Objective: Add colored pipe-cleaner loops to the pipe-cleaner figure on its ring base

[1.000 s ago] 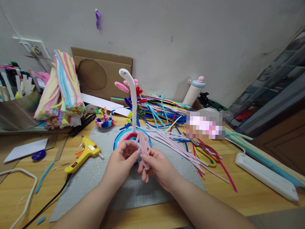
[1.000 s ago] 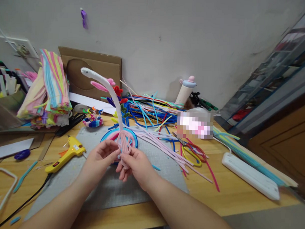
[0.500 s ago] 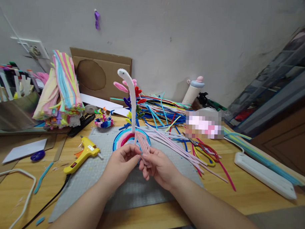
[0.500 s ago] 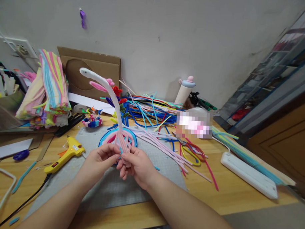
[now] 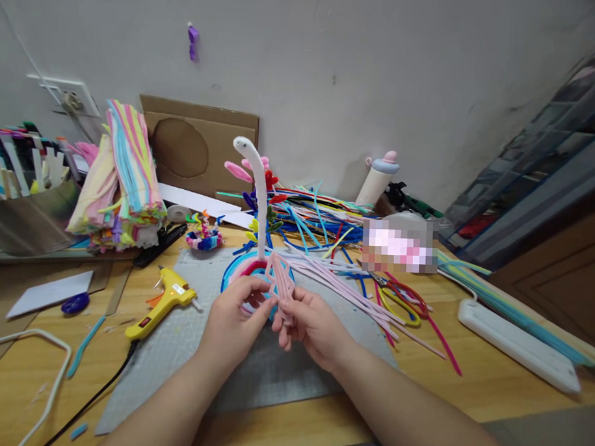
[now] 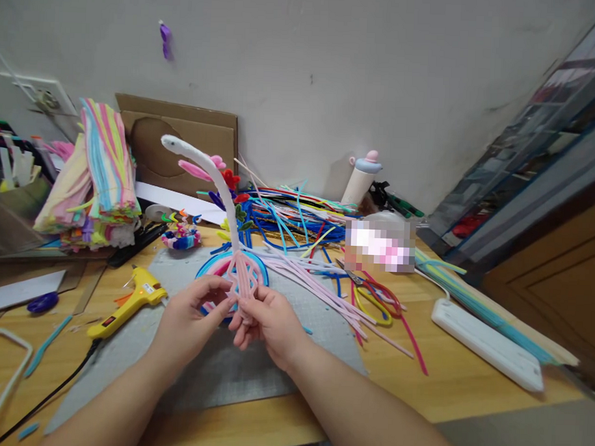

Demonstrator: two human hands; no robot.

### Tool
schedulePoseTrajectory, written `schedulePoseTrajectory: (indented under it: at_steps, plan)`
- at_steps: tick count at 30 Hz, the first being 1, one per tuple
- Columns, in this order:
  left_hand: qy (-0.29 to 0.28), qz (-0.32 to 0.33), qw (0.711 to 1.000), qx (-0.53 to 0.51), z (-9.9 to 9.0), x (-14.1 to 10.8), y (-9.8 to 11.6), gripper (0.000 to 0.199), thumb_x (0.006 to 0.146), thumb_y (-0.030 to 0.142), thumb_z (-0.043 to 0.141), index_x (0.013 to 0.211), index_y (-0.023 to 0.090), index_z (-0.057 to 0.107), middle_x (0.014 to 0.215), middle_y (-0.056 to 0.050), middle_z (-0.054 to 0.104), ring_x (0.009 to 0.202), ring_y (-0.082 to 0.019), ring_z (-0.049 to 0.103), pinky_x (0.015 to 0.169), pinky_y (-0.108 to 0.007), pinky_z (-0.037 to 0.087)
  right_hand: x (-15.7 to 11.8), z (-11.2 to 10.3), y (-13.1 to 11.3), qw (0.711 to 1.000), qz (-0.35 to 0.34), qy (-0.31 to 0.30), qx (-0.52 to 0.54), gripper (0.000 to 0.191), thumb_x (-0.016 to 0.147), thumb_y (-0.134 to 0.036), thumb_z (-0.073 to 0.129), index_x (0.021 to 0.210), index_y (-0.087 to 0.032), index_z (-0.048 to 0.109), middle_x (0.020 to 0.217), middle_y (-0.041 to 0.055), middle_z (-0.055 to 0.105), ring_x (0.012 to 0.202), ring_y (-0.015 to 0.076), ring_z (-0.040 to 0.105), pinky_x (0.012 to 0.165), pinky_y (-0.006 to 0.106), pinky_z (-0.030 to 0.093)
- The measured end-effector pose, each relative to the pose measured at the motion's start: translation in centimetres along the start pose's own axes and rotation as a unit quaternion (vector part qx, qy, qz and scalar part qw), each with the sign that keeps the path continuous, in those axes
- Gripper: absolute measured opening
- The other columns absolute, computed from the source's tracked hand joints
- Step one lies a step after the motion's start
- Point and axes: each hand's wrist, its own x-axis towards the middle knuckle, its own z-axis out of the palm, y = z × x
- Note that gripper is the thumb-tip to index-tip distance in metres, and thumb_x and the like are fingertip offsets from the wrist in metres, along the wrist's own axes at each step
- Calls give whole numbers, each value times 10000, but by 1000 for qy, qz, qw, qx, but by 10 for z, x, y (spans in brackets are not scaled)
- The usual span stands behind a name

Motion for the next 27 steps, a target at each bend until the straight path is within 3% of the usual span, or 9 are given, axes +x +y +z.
schedulePoseTrajectory:
  at_steps: [2,5,10,14,27]
  plan:
    - [-9,-5,1000,-14,1,0,0,149,768,282,595,885,192,610,835,-26,627,691,-139,573,646,-261,453,0,-1,1,1000,-5,3,-13,199,812,-341,548,849,-150,507,567,-18,607,356,72,526,340,144,402]
    - [-28,-79,988,-127,3,2,-1,165,763,314,601,855,178,620,827,-37,646,720,-151,594,645,-257,461,0,0,2,998,-16,20,-53,197,799,-338,561,814,-148,509,521,-37,579,324,59,488,315,129,363]
    - [-55,-191,946,-258,4,6,1,192,694,333,663,685,156,588,620,10,582,519,-91,499,486,-200,397,0,3,4,995,-21,35,-95,199,769,-332,576,784,-141,521,526,-35,582,326,61,489,311,135,360]
    - [-59,-206,936,-281,2,7,3,207,669,335,679,645,157,576,568,25,541,494,-81,457,460,-188,357,-1,5,3,995,-13,31,-98,217,757,-350,581,793,-145,522,523,-42,574,319,55,475,302,131,341]
    - [-91,-206,942,-251,0,9,3,209,702,352,653,690,151,595,583,21,549,489,-74,428,469,-191,331,0,2,3,992,-8,37,-117,176,758,-319,577,733,-154,520,482,-62,534,311,47,439,304,139,317]
